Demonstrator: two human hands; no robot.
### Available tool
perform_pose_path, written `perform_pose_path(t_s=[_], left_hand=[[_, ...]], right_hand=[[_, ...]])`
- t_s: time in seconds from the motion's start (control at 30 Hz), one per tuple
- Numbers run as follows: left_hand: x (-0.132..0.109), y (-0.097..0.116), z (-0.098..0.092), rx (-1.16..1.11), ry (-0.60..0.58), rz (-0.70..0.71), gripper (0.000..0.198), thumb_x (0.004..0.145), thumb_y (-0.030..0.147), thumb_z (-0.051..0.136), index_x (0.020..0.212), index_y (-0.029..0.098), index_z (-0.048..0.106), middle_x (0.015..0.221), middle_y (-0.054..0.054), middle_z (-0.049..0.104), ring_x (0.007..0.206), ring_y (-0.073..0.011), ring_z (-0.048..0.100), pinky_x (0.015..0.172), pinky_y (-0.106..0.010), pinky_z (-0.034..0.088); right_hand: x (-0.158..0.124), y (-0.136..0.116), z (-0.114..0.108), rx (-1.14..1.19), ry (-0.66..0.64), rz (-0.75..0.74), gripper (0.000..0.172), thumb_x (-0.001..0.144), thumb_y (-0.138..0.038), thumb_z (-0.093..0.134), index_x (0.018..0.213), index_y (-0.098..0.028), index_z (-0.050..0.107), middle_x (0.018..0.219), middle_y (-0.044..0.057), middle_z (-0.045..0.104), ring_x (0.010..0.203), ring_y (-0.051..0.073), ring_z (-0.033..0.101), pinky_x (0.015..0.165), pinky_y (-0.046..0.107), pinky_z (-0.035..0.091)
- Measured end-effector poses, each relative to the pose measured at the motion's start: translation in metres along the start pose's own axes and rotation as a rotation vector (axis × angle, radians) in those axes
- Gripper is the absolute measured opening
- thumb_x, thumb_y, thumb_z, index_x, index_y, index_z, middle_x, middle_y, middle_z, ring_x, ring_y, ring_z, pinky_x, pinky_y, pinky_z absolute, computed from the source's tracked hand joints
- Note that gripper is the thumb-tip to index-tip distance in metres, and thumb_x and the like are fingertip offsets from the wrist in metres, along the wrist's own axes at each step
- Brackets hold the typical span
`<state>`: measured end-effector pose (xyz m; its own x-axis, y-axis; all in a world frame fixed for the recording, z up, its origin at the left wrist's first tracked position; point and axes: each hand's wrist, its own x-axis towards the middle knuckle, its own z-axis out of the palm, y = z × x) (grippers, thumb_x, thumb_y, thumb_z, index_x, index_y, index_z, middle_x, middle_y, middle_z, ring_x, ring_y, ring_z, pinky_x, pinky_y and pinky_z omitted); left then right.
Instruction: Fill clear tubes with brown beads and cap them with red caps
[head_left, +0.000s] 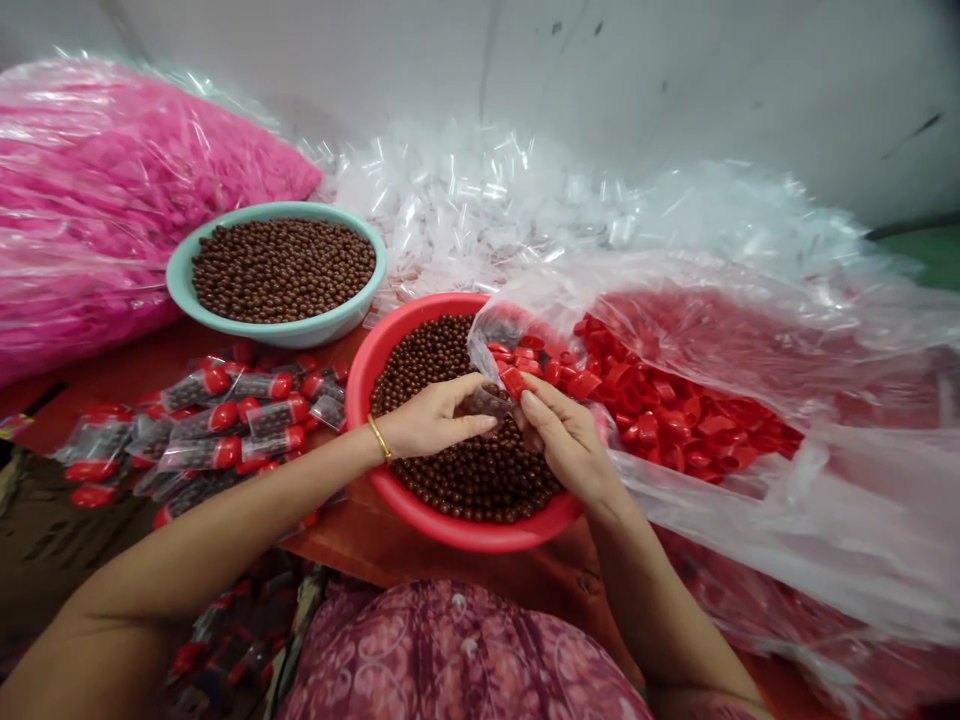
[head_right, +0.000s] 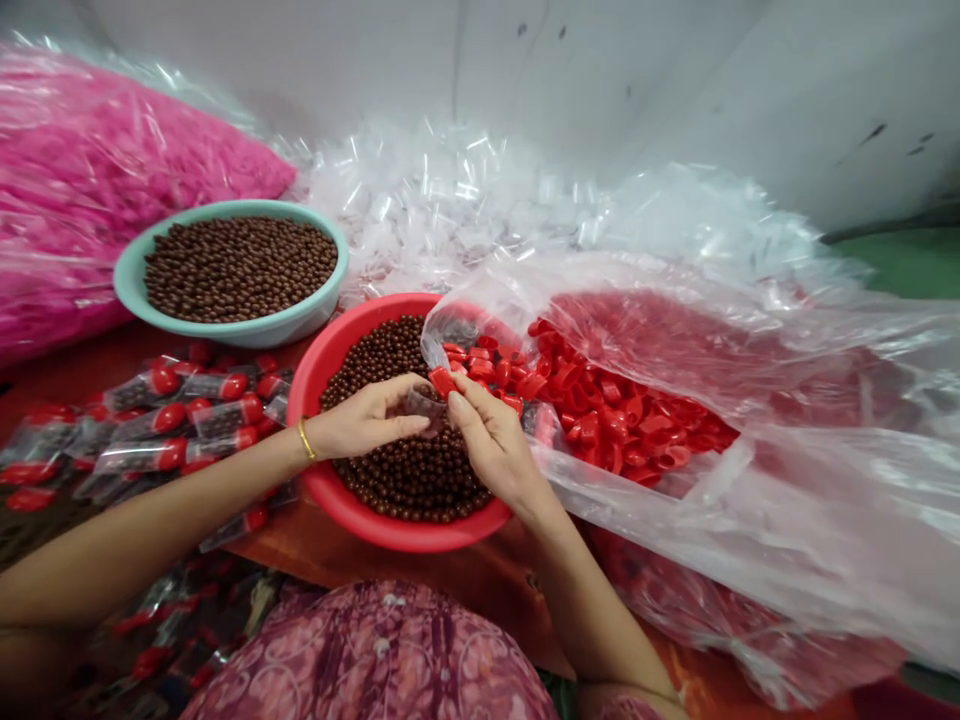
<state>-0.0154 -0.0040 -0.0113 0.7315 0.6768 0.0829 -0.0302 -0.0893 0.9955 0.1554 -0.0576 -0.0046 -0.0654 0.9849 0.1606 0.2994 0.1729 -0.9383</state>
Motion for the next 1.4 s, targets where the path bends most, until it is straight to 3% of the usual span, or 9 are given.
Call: perform_pose_path(t_s=[0.1, 0.23, 0.43, 0.67, 1.1, 1.23, 1.4], left_hand=[[-0.002, 0.002, -0.001, 0.016, 0.023, -0.045, 0.024, 0.076, 0.024, 0.061, 0.097, 0.014, 0.053, 0.083, 0.0, 0.057, 0.073, -0.0112, 0.055, 0.069, -0.025, 0.048], [-0.003, 0.005, -0.003, -0.079, 0.016, -0.18, 0.024, 0.074, 0.024, 0.06, 0.094, 0.015, 0.05, 0.07, 0.005, 0.053, 0.052, -0.006, 0.051, 0.052, -0.019, 0.044], [-0.002, 0.006, -0.008, -0.305, -0.018, -0.43, 0.022, 0.069, 0.028, 0.06, 0.08, 0.015, 0.046, 0.062, 0.002, 0.061, 0.04, -0.0053, 0.051, 0.041, -0.016, 0.038], [-0.003, 0.007, -0.011, -0.397, -0.033, -0.437, 0.027, 0.072, 0.031, 0.062, 0.088, 0.014, 0.049, 0.063, 0.0, 0.064, 0.037, -0.0053, 0.05, 0.037, -0.016, 0.036], [-0.003, 0.011, -0.006, -0.214, 0.055, -0.334, 0.016, 0.074, 0.018, 0.059, 0.085, 0.013, 0.048, 0.068, 0.003, 0.061, 0.045, -0.0037, 0.052, 0.047, -0.016, 0.042], [-0.001, 0.009, -0.005, -0.148, 0.07, -0.377, 0.009, 0.075, 0.015, 0.055, 0.079, 0.014, 0.047, 0.061, 0.005, 0.057, 0.04, -0.0035, 0.049, 0.041, -0.015, 0.039], [-0.001, 0.008, -0.005, -0.133, 0.075, -0.424, 0.007, 0.076, 0.014, 0.051, 0.078, 0.015, 0.046, 0.056, 0.006, 0.056, 0.036, -0.0036, 0.045, 0.037, -0.014, 0.034]], right_hand=[[0.002, 0.003, -0.002, 0.03, 0.004, 0.059, 0.028, 0.086, -0.038, 0.05, 0.104, -0.019, 0.061, 0.063, -0.003, 0.052, 0.049, 0.008, 0.042, 0.047, 0.022, 0.038], [0.004, 0.008, -0.005, -0.041, 0.047, 0.02, 0.025, 0.086, -0.036, 0.052, 0.103, -0.019, 0.059, 0.08, 0.0, 0.059, 0.065, 0.01, 0.051, 0.057, 0.022, 0.043], [0.008, 0.008, 0.002, 0.101, 0.001, 0.143, 0.028, 0.086, -0.045, 0.049, 0.094, -0.019, 0.058, 0.056, -0.006, 0.039, 0.044, 0.006, 0.034, 0.041, 0.02, 0.028], [0.008, 0.01, 0.007, 0.207, 0.026, 0.222, 0.03, 0.08, -0.051, 0.054, 0.081, -0.021, 0.051, 0.053, -0.008, 0.037, 0.041, 0.005, 0.031, 0.037, 0.019, 0.026], [0.006, 0.008, 0.005, 0.243, -0.033, 0.212, 0.033, 0.083, -0.048, 0.05, 0.066, -0.02, 0.045, 0.056, -0.006, 0.038, 0.041, 0.005, 0.03, 0.038, 0.021, 0.03], [0.005, 0.006, 0.004, 0.309, -0.079, 0.236, 0.029, 0.083, -0.045, 0.048, 0.068, -0.02, 0.045, 0.055, -0.006, 0.038, 0.04, 0.005, 0.028, 0.038, 0.021, 0.028], [0.004, 0.009, 0.004, 0.29, -0.031, 0.243, 0.03, 0.083, -0.045, 0.049, 0.066, -0.02, 0.044, 0.056, -0.006, 0.039, 0.041, 0.005, 0.028, 0.039, 0.021, 0.03]])
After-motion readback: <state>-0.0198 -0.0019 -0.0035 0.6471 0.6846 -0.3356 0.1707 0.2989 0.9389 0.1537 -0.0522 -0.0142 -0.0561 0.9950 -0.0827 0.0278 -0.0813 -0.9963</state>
